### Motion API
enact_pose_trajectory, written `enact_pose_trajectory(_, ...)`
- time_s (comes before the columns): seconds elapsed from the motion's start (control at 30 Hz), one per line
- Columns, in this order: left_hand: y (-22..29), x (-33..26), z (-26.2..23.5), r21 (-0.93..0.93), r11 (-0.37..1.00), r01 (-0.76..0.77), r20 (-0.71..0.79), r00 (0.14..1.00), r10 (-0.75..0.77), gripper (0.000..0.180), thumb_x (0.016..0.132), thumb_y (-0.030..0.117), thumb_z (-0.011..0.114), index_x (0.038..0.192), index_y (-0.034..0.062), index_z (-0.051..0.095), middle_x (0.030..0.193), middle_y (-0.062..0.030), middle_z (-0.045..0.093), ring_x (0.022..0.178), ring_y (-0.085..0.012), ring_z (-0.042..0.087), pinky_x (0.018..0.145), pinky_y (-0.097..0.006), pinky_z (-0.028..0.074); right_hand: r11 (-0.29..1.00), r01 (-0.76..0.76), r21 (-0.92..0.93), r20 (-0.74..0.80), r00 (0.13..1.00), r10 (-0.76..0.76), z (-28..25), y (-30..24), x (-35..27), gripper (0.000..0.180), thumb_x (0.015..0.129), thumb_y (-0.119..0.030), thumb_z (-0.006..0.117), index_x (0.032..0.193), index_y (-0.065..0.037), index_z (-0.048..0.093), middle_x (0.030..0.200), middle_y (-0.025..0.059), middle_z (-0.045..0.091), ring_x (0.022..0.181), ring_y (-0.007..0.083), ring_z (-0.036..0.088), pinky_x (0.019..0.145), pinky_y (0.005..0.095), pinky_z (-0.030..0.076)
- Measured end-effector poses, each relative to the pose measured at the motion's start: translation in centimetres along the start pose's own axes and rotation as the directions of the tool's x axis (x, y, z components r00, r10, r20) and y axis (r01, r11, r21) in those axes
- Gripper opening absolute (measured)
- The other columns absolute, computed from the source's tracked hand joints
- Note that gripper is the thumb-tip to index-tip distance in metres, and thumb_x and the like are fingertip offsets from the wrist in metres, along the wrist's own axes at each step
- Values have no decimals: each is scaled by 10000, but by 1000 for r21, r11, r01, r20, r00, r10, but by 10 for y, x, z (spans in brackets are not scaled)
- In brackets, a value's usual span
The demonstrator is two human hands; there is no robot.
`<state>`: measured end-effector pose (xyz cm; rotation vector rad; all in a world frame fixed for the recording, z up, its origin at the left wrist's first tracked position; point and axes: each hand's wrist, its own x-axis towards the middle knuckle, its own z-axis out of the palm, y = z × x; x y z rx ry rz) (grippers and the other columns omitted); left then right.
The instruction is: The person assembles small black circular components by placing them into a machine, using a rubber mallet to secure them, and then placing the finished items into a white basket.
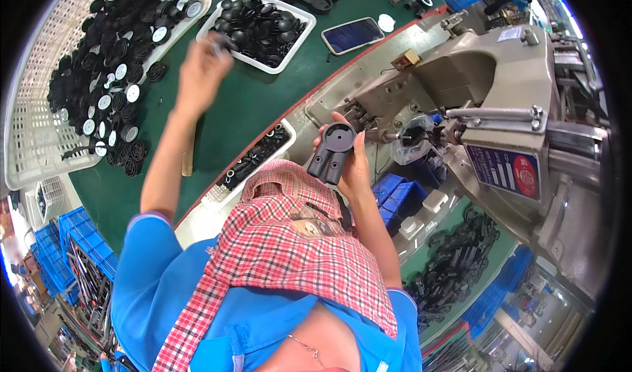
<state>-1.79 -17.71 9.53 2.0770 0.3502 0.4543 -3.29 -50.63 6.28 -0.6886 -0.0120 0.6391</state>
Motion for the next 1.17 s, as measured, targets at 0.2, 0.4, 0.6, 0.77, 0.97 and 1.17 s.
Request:
enact_pose_trajectory(0.2, 83, -124, 90, -191, 931, -310, 318, 878, 358, 603, 796, 187, 765, 1301, 27, 477, 1201, -186, 550, 1082, -362, 577, 894, -405, 489, 310, 401, -862, 229, 853, -468, 17, -4, -4, 641, 996, -517, 392, 1373, 1, 403, 1175, 180, 479, 1083, 275, 503, 961, 376, 386)
enact_pose_trajectory(0.4, 84, -131, 104, -197, 809, -554, 272, 762, 588, 691, 737, 229, 795, 1316, 14, 486, 1324, -179, 529, 1033, -344, 574, 920, -421, 470, 533, 302, -790, 125, 932, -341, 19, -27, -18, 582, 1036, -459, 341, 1328, 29, 463, 1167, 169, 550, 1075, 233, 540, 950, 337, 405)
enact_pose_trajectory(0.6, 114, -104, 82, -286, 561, -777, 495, 382, 781, 556, 751, 220, 722, 1283, 136, 587, 1375, -125, 502, 1045, -307, 573, 906, -406, 488, 865, -39, -501, 72, 994, 86, 13, -45, -32, 652, 1042, -513, 274, 1335, 27, 492, 1154, 106, 621, 1001, 135, 612, 891, 264, 507)
enact_pose_trajectory(0.77, 112, -97, 80, -251, 465, -849, 473, 311, 824, 473, 815, 287, 669, 1269, 169, 609, 1333, -112, 554, 931, -261, 591, 845, -377, 486, 873, -71, -482, 53, 993, 110, 10, -49, -44, 649, 1044, -508, 265, 1361, 21, 469, 1145, 96, 618, 965, 109, 612, 828, 244, 517)
enact_pose_trajectory(0.97, 109, -114, 93, -215, 464, -859, 327, 384, 863, 378, 910, 286, 625, 1273, 186, 595, 1343, -125, 559, 943, -262, 570, 828, -363, 480, 627, 333, -704, 232, 943, -239, 20, -52, -57, 653, 1032, -516, 314, 1396, 19, 399, 1195, 145, 575, 1068, 217, 568, 947, 335, 433)
enact_pose_trajectory(1.17, 109, -108, 102, -261, 402, -878, 300, 322, 898, 381, 923, 265, 626, 1291, 183, 580, 1366, -135, 546, 949, -274, 570, 847, -376, 479, 488, 441, -753, 367, 897, -246, 14, -63, -59, 879, 860, -691, 543, 1426, -38, 380, 1333, 161, 494, 1182, 309, 524, 1036, 386, 365)
